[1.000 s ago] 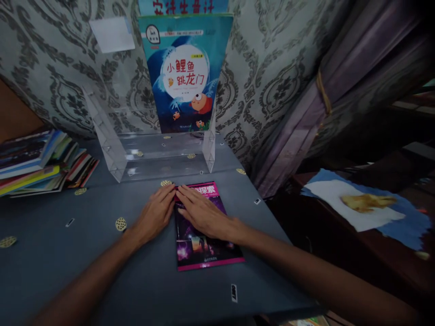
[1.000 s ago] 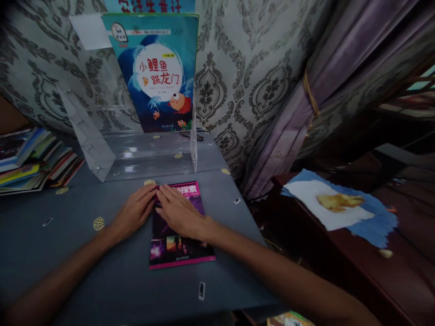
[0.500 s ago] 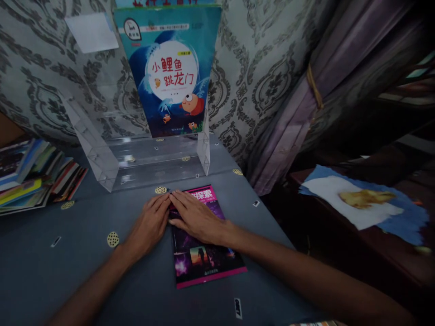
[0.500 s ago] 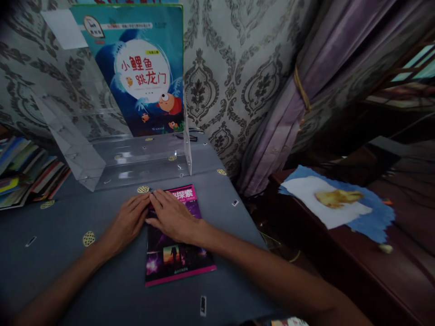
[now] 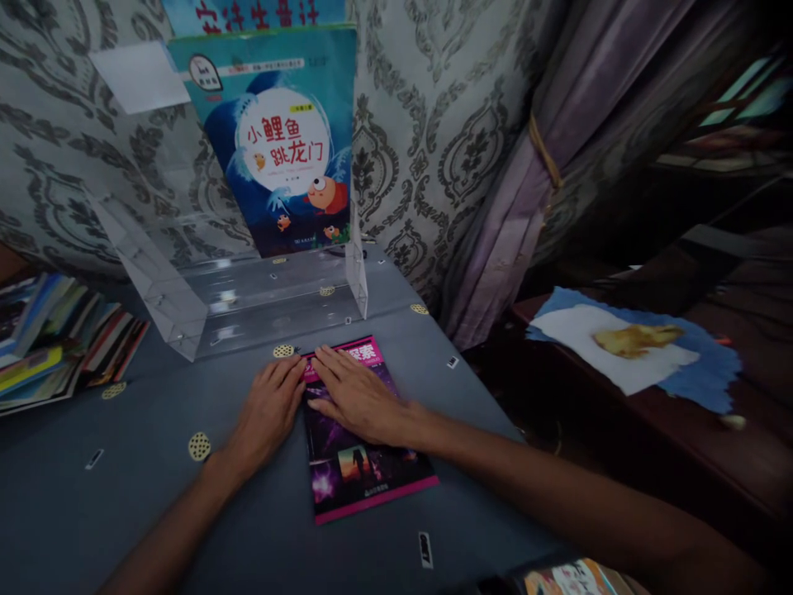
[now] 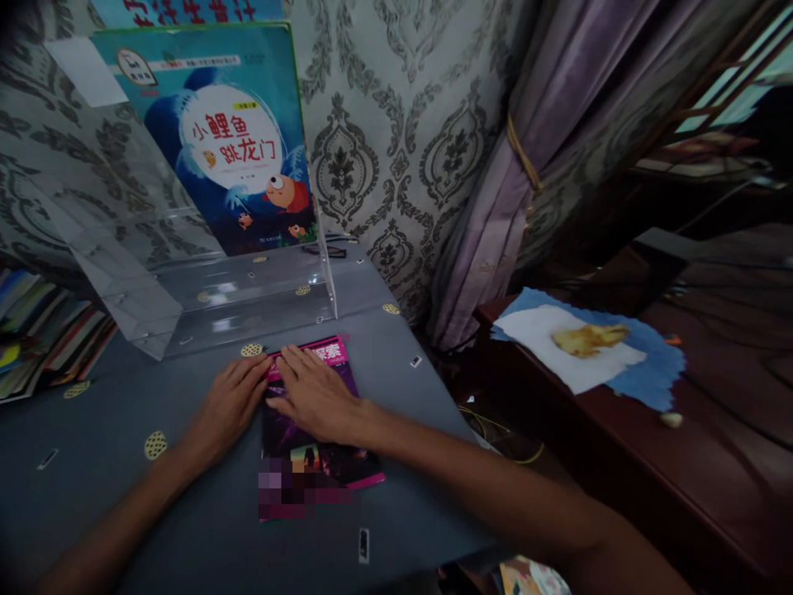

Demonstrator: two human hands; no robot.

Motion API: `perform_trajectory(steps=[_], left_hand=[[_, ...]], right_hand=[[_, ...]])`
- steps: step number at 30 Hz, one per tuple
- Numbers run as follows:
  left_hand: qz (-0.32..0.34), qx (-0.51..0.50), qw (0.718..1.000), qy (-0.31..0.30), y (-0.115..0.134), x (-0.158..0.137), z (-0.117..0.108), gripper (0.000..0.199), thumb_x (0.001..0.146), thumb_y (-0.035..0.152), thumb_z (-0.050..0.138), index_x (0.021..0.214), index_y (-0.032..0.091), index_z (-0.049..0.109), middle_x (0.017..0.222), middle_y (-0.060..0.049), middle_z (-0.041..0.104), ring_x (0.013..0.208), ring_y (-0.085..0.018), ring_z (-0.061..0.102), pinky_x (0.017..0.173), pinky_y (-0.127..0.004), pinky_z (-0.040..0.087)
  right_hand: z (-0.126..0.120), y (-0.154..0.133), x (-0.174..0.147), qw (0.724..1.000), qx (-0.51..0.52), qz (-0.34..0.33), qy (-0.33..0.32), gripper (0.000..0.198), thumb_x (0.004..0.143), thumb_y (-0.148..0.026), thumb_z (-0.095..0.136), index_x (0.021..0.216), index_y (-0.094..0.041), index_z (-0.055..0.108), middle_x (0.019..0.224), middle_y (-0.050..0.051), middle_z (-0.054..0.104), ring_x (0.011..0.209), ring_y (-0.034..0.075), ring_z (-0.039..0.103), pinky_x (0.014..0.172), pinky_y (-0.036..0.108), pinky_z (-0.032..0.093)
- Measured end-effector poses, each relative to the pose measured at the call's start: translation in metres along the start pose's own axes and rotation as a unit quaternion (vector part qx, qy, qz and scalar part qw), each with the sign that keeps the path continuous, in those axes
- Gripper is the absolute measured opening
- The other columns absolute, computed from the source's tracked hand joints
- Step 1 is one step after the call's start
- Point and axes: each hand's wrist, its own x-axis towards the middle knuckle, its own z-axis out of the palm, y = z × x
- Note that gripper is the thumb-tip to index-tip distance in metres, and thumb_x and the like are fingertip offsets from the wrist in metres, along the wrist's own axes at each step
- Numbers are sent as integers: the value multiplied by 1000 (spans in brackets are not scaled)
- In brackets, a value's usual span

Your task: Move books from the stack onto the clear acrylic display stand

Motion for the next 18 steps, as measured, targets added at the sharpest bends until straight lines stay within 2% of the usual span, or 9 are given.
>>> perform_trajectory(steps=[7,12,18], left_hand=[[8,15,1000,11,-1,-2,3,38,104,34,34,131,20,57,129,-12,64,118,-27,59,99,-48,51],[4,26,1000,9,0,-1,2,38,105,34,34,132,19,57,130,-12,64,115,-28,60,95,-46,52],[-3,16,1000,2,0,-1,1,41,105,35,31,133,18,57,130,-13,64,117,-29,60,95,-48,52]], right_hand=[[-7,-2,-3,1000,1,21,-6,64,100,-43,53,146,0,45,154,26,42,148,32,32,121,48,33],[-8,6,-13,998,-11,55,13,64,103,-47,43,148,-2,43,156,25,38,149,31,30,121,51,32],[-9,17,-25,996,-20,76,30,65,103,-49,40,146,-1,45,154,26,41,149,32,32,122,52,30]])
